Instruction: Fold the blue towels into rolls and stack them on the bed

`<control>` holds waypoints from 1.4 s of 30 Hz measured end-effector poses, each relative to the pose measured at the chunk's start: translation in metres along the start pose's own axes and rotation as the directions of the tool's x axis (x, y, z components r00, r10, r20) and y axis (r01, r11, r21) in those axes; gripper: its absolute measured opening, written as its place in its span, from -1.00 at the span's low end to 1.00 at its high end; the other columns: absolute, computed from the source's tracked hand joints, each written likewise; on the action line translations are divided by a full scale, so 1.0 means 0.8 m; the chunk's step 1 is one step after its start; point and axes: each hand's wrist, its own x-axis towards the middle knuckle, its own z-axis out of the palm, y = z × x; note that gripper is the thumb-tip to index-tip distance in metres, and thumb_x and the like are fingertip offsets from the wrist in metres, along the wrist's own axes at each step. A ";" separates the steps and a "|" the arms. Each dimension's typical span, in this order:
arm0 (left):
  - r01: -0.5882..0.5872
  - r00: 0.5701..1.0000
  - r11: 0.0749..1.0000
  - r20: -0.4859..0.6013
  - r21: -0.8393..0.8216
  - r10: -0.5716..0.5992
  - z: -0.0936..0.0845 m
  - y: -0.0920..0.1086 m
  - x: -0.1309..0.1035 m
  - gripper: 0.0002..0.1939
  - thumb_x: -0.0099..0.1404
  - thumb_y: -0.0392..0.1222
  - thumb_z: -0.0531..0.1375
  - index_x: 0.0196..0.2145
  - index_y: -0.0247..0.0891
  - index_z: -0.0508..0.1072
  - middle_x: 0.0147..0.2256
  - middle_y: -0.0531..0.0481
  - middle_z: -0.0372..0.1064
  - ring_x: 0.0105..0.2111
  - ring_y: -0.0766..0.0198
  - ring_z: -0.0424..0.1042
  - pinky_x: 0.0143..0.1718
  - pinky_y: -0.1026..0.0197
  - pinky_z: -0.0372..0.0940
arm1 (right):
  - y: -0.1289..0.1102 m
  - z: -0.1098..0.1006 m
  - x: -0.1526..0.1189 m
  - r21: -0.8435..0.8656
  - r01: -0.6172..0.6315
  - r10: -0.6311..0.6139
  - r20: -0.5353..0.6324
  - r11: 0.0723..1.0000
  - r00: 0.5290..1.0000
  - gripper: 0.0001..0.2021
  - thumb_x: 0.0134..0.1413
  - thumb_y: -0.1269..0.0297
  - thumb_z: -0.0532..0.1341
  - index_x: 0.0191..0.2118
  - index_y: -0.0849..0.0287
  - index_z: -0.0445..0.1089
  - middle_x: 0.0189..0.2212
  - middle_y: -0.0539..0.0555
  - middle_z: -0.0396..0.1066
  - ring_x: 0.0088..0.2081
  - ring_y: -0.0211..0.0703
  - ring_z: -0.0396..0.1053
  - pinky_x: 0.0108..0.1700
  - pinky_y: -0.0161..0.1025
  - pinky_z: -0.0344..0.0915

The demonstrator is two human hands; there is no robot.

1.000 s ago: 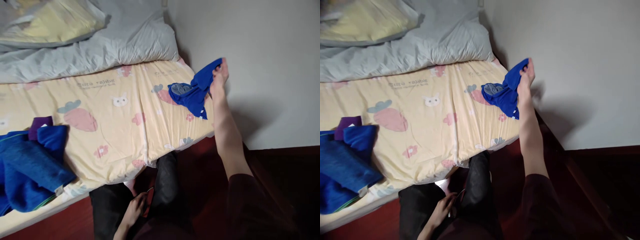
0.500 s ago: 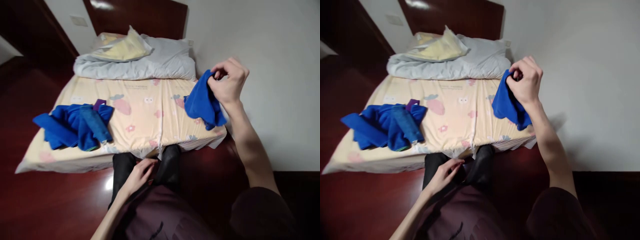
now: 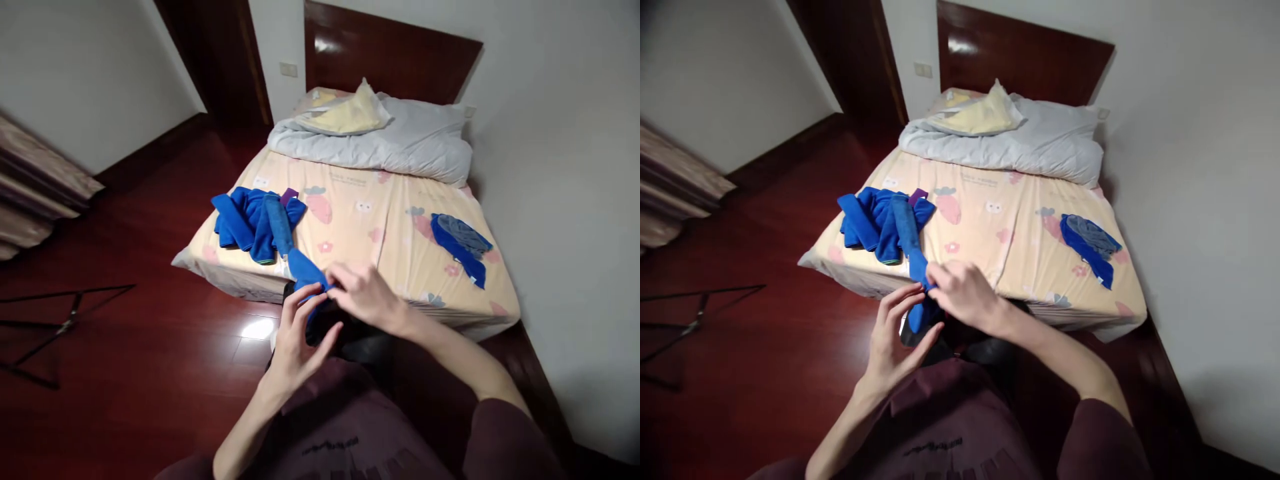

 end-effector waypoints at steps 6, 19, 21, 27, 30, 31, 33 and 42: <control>0.000 0.986 0.972 -0.163 0.237 0.040 0.002 -0.034 -0.032 -0.63 0.40 -0.52 0.26 0.06 -0.15 0.50 -0.04 -0.08 0.43 -0.11 0.26 0.57 -0.02 0.23 0.55 | -0.019 0.061 -0.017 -0.110 0.240 -0.245 -0.030 0.964 0.969 -0.84 0.33 0.51 0.20 -0.29 0.14 0.37 -0.44 -0.01 0.45 -0.35 -0.18 0.40 -0.25 -0.23 0.21; -0.065 0.996 0.947 0.078 0.314 0.043 -0.020 -0.083 0.006 -0.76 0.41 -0.53 0.17 -0.27 -0.23 0.52 -0.32 -0.02 0.41 -0.33 0.26 0.35 -0.33 0.23 0.35 | 0.066 0.096 -0.021 -0.283 0.002 -0.034 -0.110 0.959 0.993 -0.71 0.05 0.70 0.12 -0.33 0.14 0.40 -0.29 0.09 0.47 -0.31 -0.15 0.36 -0.29 -0.23 0.22; -0.058 0.998 0.948 0.020 0.312 0.054 -0.035 -0.077 0.007 -0.75 0.38 -0.55 0.20 -0.30 -0.23 0.52 -0.34 0.00 0.40 -0.36 0.30 0.36 -0.36 0.26 0.32 | 0.092 0.096 -0.017 -0.220 -0.091 0.057 -0.156 0.971 0.986 -0.69 0.01 0.72 0.09 -0.36 0.13 0.38 -0.25 0.09 0.51 -0.30 -0.16 0.40 -0.29 -0.25 0.24; -0.016 0.981 0.863 -0.160 0.505 0.112 -0.110 -0.080 -0.004 -0.75 0.20 -0.50 0.34 -0.34 -0.14 0.66 -0.40 0.06 0.45 -0.48 0.38 0.35 -0.48 0.31 0.30 | 0.154 0.085 -0.032 0.091 -0.259 0.273 -0.213 0.962 0.938 -0.70 0.02 0.64 0.06 -0.27 0.09 0.37 -0.09 0.14 0.63 -0.01 -0.01 0.59 0.06 -0.14 0.46; 0.016 0.951 0.783 -0.251 0.622 0.180 -0.142 -0.107 -0.015 -0.77 0.15 -0.47 0.34 -0.38 -0.14 0.70 -0.38 0.04 0.46 -0.50 0.41 0.36 -0.52 0.34 0.32 | 0.163 0.078 -0.068 0.112 -0.328 0.343 -0.156 0.938 0.926 -0.70 0.14 0.57 0.07 -0.15 0.09 0.44 -0.03 0.15 0.65 0.04 0.02 0.62 0.17 -0.06 0.49; 0.038 0.946 0.768 -0.270 0.639 0.178 -0.149 -0.117 -0.019 -0.78 0.15 -0.45 0.34 -0.39 -0.15 0.71 -0.35 0.01 0.47 -0.48 0.39 0.39 -0.52 0.34 0.35 | 0.164 0.076 -0.084 0.092 -0.362 0.372 -0.141 0.927 0.917 -0.70 0.21 0.54 0.07 -0.11 0.09 0.46 -0.03 0.16 0.65 0.02 0.03 0.64 0.16 -0.05 0.51; 0.093 0.947 0.744 -0.289 0.662 0.138 -0.159 -0.135 -0.028 -0.80 0.16 -0.42 0.32 -0.43 -0.16 0.71 -0.30 -0.05 0.52 -0.41 0.32 0.48 -0.50 0.31 0.42 | 0.164 0.070 -0.121 0.044 -0.437 0.439 -0.130 0.898 0.889 -0.74 0.35 0.44 0.07 -0.05 0.10 0.50 -0.03 0.18 0.67 -0.01 0.07 0.66 0.11 -0.03 0.55; 0.025 0.994 0.740 -0.093 0.672 0.050 -0.129 -0.193 -0.058 -0.84 0.31 -0.42 0.31 -0.30 -0.20 0.68 -0.23 -0.02 0.60 -0.36 0.34 0.54 -0.37 0.33 0.43 | 0.132 -0.002 -0.269 0.027 -0.646 0.635 -0.224 0.763 0.740 -0.75 0.44 0.15 0.20 -0.06 0.01 0.66 -0.37 0.05 0.64 -0.58 -0.09 0.48 -0.26 -0.10 0.57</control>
